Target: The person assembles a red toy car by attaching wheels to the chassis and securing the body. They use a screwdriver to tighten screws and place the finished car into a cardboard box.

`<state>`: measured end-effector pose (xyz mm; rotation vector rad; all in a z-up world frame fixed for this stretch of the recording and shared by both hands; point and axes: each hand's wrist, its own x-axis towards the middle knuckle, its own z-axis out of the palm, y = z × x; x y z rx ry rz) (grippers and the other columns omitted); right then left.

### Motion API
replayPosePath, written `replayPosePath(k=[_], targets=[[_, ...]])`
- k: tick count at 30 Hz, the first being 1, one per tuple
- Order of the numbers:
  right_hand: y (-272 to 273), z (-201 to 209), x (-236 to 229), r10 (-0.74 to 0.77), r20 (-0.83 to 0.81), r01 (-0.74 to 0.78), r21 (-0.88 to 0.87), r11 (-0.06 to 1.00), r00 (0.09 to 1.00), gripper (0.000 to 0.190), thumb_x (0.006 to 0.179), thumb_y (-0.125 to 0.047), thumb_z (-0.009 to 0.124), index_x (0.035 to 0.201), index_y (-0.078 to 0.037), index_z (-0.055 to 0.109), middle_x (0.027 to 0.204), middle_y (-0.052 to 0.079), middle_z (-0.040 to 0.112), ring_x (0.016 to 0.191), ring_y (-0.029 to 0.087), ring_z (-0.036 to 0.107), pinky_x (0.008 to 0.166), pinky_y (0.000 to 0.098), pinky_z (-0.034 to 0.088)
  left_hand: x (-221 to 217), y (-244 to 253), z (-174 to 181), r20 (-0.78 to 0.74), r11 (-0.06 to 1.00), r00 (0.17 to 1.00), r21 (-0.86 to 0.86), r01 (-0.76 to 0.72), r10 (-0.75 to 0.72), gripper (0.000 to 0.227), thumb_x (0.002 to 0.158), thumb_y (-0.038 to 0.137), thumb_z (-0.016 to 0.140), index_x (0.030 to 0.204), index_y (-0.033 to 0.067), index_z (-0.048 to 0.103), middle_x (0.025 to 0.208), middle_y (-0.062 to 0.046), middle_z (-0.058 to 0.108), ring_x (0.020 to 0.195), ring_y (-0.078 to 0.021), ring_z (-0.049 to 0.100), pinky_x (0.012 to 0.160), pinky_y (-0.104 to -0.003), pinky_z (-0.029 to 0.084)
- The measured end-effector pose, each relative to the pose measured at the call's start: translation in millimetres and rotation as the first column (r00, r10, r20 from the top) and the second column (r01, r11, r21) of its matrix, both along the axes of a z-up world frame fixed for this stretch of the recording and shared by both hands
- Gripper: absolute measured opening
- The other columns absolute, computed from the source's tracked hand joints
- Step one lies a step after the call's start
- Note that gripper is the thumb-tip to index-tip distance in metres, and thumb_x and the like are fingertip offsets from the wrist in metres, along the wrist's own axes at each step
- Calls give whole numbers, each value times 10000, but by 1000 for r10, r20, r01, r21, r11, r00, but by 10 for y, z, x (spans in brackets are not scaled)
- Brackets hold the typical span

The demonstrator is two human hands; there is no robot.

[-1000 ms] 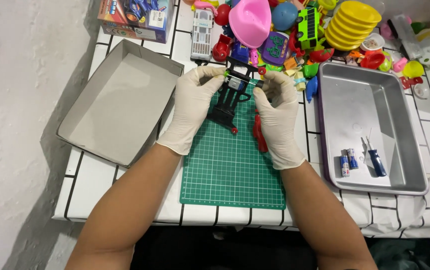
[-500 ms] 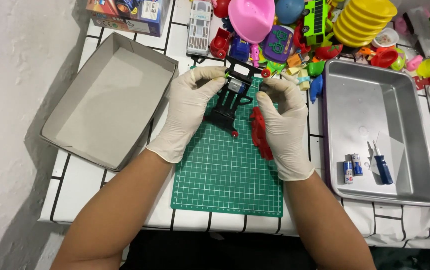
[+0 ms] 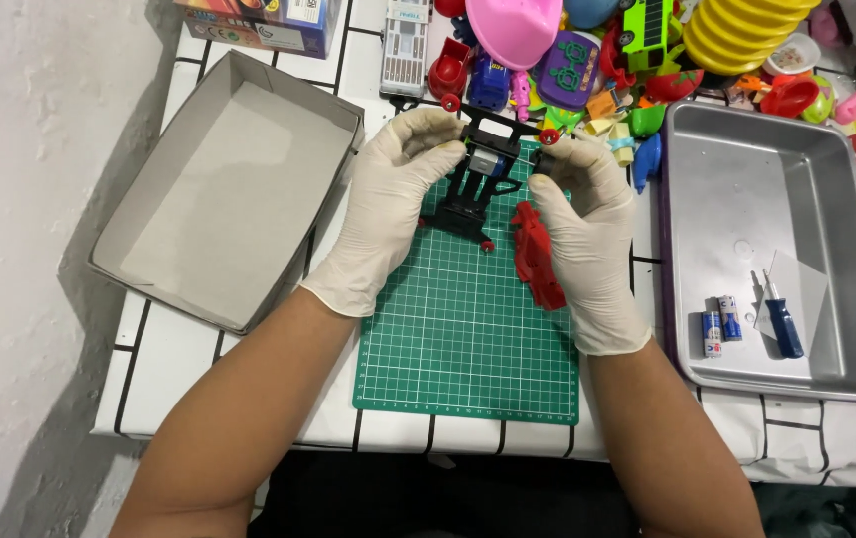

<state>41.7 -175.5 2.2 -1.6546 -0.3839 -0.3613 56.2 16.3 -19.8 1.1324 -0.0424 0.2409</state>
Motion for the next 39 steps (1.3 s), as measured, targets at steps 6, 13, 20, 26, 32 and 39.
replayPosePath(k=[6, 13, 20, 26, 32, 39], targets=[[11, 97, 16, 21, 23, -20, -22, 1000, 1000, 287, 979, -93, 762, 1240, -85, 642, 1081, 30, 650, 1011, 109, 599, 974, 318, 500, 12, 6, -61, -4, 998, 998, 31, 59, -59, 290, 891, 130, 829, 1168, 148, 745, 1103, -19, 758, 1058, -78, 667, 968, -266, 549], [-60, 87, 70, 36, -43, -34, 44, 998, 998, 281, 983, -110, 757, 1246, -63, 671, 1045, 51, 660, 991, 123, 623, 974, 324, 553, -21, -26, -37, 12, 997, 997, 37, 70, -71, 263, 896, 126, 824, 1148, 132, 749, 1048, -28, 766, 996, -81, 693, 928, -265, 572], [-97, 44, 112, 61, -81, -56, 62, 997, 995, 347, 974, -109, 762, 1302, -61, 657, 1065, 56, 675, 996, 124, 655, 964, 310, 569, 6, -36, -151, -17, 993, 993, 17, 117, -117, 279, 890, 126, 833, 1159, 122, 758, 1066, -41, 773, 989, -81, 690, 939, -265, 562], [-183, -88, 193, 58, -93, -49, 91, 995, 994, 325, 1000, -128, 731, 1303, -35, 658, 1061, 79, 675, 972, 126, 649, 947, 286, 577, -20, -29, -135, -26, 978, 977, -6, 210, -210, 259, 939, 128, 779, 1195, 101, 751, 1120, -71, 772, 1037, -104, 691, 998, -296, 543], [-205, -131, 220, 70, -96, -62, 91, 994, 993, 331, 1000, -121, 729, 1306, -18, 653, 1052, 93, 668, 961, 133, 648, 922, 287, 580, -13, -1, -131, -14, 976, 976, 23, 218, -217, 269, 923, 118, 791, 1189, 107, 754, 1105, -60, 777, 1045, -111, 706, 1003, -296, 547], [-149, -75, 156, 61, -115, -53, 79, 995, 991, 333, 987, -127, 744, 1299, -45, 660, 1031, 66, 658, 933, 111, 637, 927, 294, 570, -13, -43, -123, 2, 986, 987, 39, 163, -163, 248, 973, 127, 732, 1220, 104, 737, 1119, -49, 769, 1076, -91, 667, 1022, -293, 531]])
